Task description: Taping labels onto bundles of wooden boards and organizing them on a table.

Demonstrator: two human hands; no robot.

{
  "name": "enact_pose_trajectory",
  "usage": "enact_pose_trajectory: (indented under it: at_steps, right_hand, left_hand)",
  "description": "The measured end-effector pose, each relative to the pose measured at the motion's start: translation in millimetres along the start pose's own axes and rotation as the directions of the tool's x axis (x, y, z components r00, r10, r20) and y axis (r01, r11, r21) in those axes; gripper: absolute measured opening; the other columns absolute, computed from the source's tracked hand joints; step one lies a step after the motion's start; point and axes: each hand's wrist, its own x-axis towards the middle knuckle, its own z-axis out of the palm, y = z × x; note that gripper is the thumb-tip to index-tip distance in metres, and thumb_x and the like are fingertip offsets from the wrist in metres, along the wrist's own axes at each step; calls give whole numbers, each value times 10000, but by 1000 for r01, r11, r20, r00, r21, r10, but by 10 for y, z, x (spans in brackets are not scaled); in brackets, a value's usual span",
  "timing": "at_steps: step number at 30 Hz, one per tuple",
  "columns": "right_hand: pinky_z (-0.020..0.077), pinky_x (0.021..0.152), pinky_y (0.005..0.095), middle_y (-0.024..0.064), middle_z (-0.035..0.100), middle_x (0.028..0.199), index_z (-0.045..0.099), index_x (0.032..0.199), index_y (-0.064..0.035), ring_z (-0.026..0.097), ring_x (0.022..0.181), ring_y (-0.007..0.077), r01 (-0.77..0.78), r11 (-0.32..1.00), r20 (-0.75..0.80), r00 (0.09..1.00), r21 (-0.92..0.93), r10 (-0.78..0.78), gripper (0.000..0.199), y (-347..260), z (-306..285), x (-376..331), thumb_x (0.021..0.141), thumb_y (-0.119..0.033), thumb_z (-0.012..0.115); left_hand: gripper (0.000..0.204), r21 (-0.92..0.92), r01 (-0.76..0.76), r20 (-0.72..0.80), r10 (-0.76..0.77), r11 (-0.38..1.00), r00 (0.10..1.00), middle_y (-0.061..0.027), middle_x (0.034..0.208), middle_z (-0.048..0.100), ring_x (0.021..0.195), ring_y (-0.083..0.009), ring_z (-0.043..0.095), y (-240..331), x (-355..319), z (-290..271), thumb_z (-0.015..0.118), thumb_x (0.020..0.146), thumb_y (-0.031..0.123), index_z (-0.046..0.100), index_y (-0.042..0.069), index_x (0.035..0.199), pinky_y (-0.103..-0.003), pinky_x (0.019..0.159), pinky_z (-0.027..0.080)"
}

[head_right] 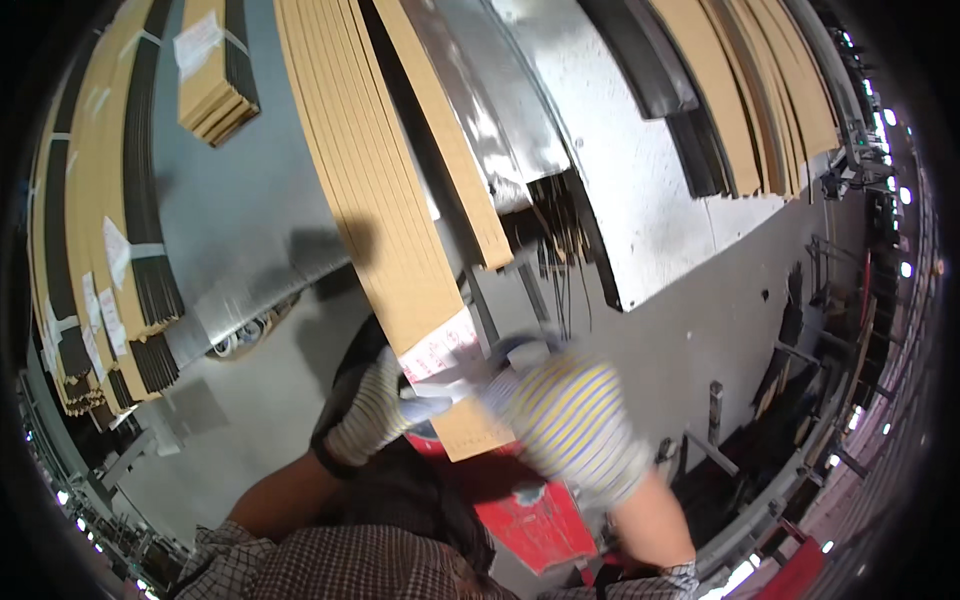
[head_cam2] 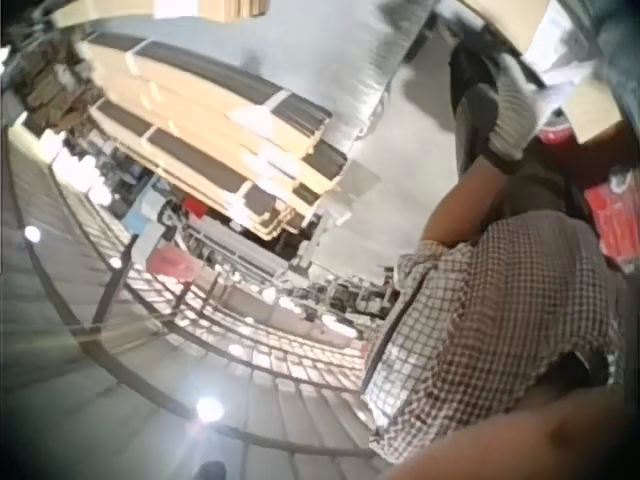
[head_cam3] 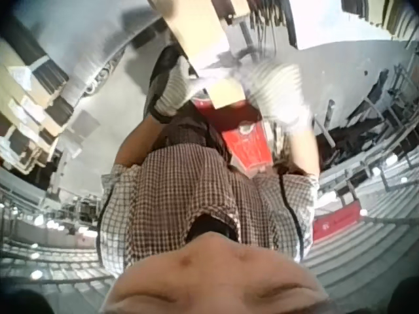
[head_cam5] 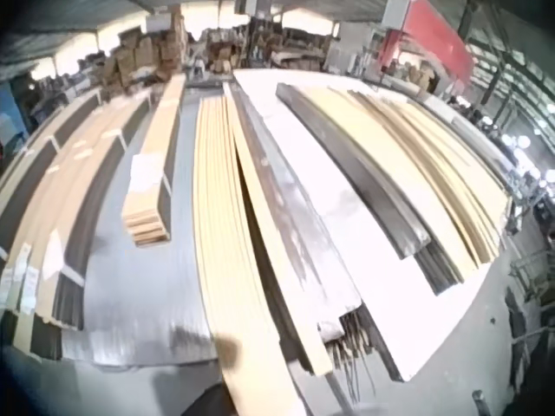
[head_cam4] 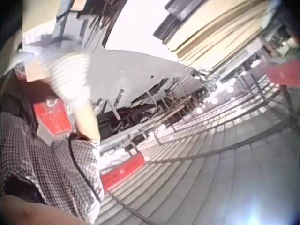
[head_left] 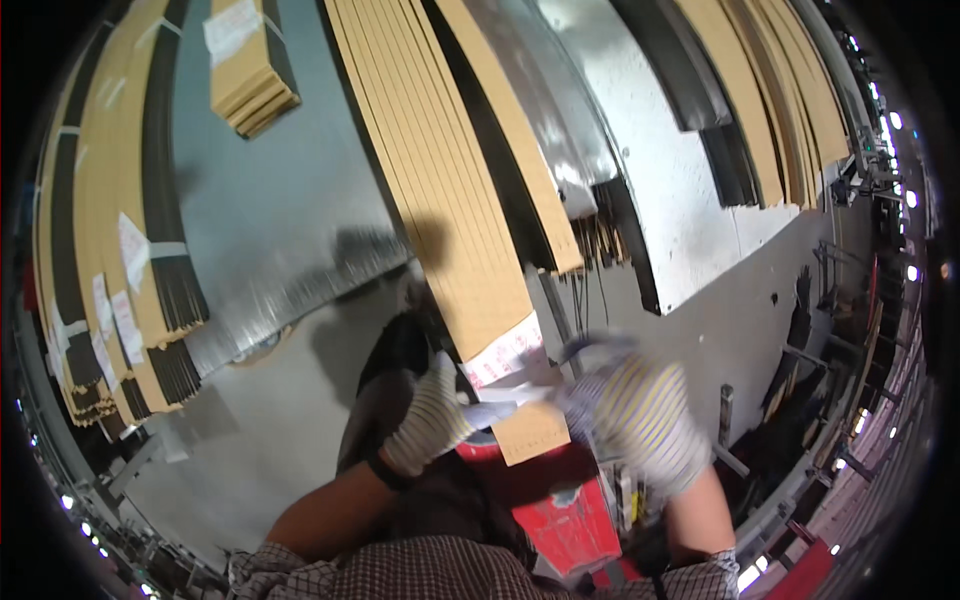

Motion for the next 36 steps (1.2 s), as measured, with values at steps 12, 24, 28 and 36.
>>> enact_pose_trajectory:
  at_steps: [12,24,28,36]
  right_hand:
    - [526,720,459,186,688,788,706,898,-47,677,780,375,-453,385,92,734,804,672,342,539,928,59,966,-371,623]
    - [563,767,421,309,662,1024,609,1190,105,687,870,402,-113,981,-75,989,160,126,714,462,667,226,1002,-561,437]
    - [574,864,419,250,636,1139,454,1383,76,701,864,342,246,966,310,915,75,-257,554,-33,-77,30,985,-301,532]
    - [519,681,304,7,643,712,738,860,-59,590,663,164,-307,854,140,952,421,274,190,977,325,-34,864,-239,797]
  left_hand:
    - [859,-103,-23,-39,19,994,999,-187,1491,439,1330,-265,473,659,452,-74,675,952,327,189,-15,1574,-417,1130,375]
    - [528,-11,-226,-247,217,974,944,-58,1240,575,1121,-154,578,234,291,300,682,961,121,419,31,1410,-312,949,495]
    - [340,130,-116,-3,118,985,993,-41,1070,680,978,-129,643,644,-425,24,741,892,60,616,37,1207,-309,913,527]
    - [101,404,-69,-112,125,912,986,-55,803,707,777,-146,674,-78,-119,-621,756,860,93,713,2,854,-320,708,540]
